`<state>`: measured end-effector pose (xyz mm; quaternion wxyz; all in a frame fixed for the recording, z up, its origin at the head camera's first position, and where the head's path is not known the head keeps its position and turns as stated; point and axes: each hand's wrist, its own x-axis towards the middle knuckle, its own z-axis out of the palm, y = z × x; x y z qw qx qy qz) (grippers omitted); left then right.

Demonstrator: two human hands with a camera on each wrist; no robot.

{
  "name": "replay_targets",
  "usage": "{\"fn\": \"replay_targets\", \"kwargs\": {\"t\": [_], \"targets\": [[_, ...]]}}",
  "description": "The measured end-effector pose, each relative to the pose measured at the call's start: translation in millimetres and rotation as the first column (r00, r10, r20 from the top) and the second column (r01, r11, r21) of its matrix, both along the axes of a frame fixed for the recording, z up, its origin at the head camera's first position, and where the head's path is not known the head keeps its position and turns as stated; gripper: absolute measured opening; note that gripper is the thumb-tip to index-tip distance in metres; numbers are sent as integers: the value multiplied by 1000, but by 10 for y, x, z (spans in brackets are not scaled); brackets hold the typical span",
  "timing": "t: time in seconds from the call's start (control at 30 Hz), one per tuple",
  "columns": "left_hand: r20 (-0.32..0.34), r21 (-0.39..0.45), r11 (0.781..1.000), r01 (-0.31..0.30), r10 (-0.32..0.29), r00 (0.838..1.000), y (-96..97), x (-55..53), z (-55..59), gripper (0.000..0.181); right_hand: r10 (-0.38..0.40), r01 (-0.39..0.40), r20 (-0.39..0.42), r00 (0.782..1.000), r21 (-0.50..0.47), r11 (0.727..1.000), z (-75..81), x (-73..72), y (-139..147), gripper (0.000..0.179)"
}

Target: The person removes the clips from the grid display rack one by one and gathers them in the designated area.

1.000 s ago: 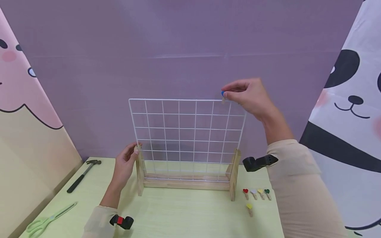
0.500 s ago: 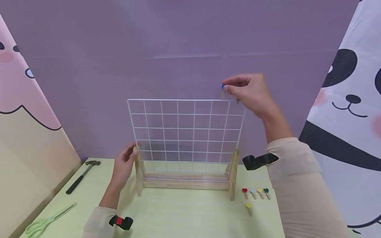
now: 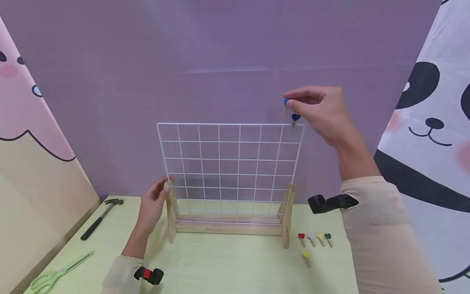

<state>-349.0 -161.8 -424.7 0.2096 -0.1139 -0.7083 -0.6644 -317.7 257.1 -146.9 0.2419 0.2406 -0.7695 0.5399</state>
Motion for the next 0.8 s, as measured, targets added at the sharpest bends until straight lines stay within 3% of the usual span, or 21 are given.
{"fn": "replay_targets", "kwargs": {"t": [0.2,0.4,0.53,0.8], "targets": [[-14,7,1000,5,-5,1000,-3,-7,-3,36,27,-27,-3,1000,-19,999,-48,84,96,21],[-28,-1,1000,-9,9,1000,-10,-18,-17,35,-128,127,8,992,95,987,-168,216,243,28],[-30,-9,1000,-15,15,999,-7,-13,-21,35,-207,202,12,978,163,966,-295,297,356,31],[-29,-8,1000,-7,7,1000,-6,-5,-3,35,-205,198,4,979,235,952,-685,380,507,28]]}}
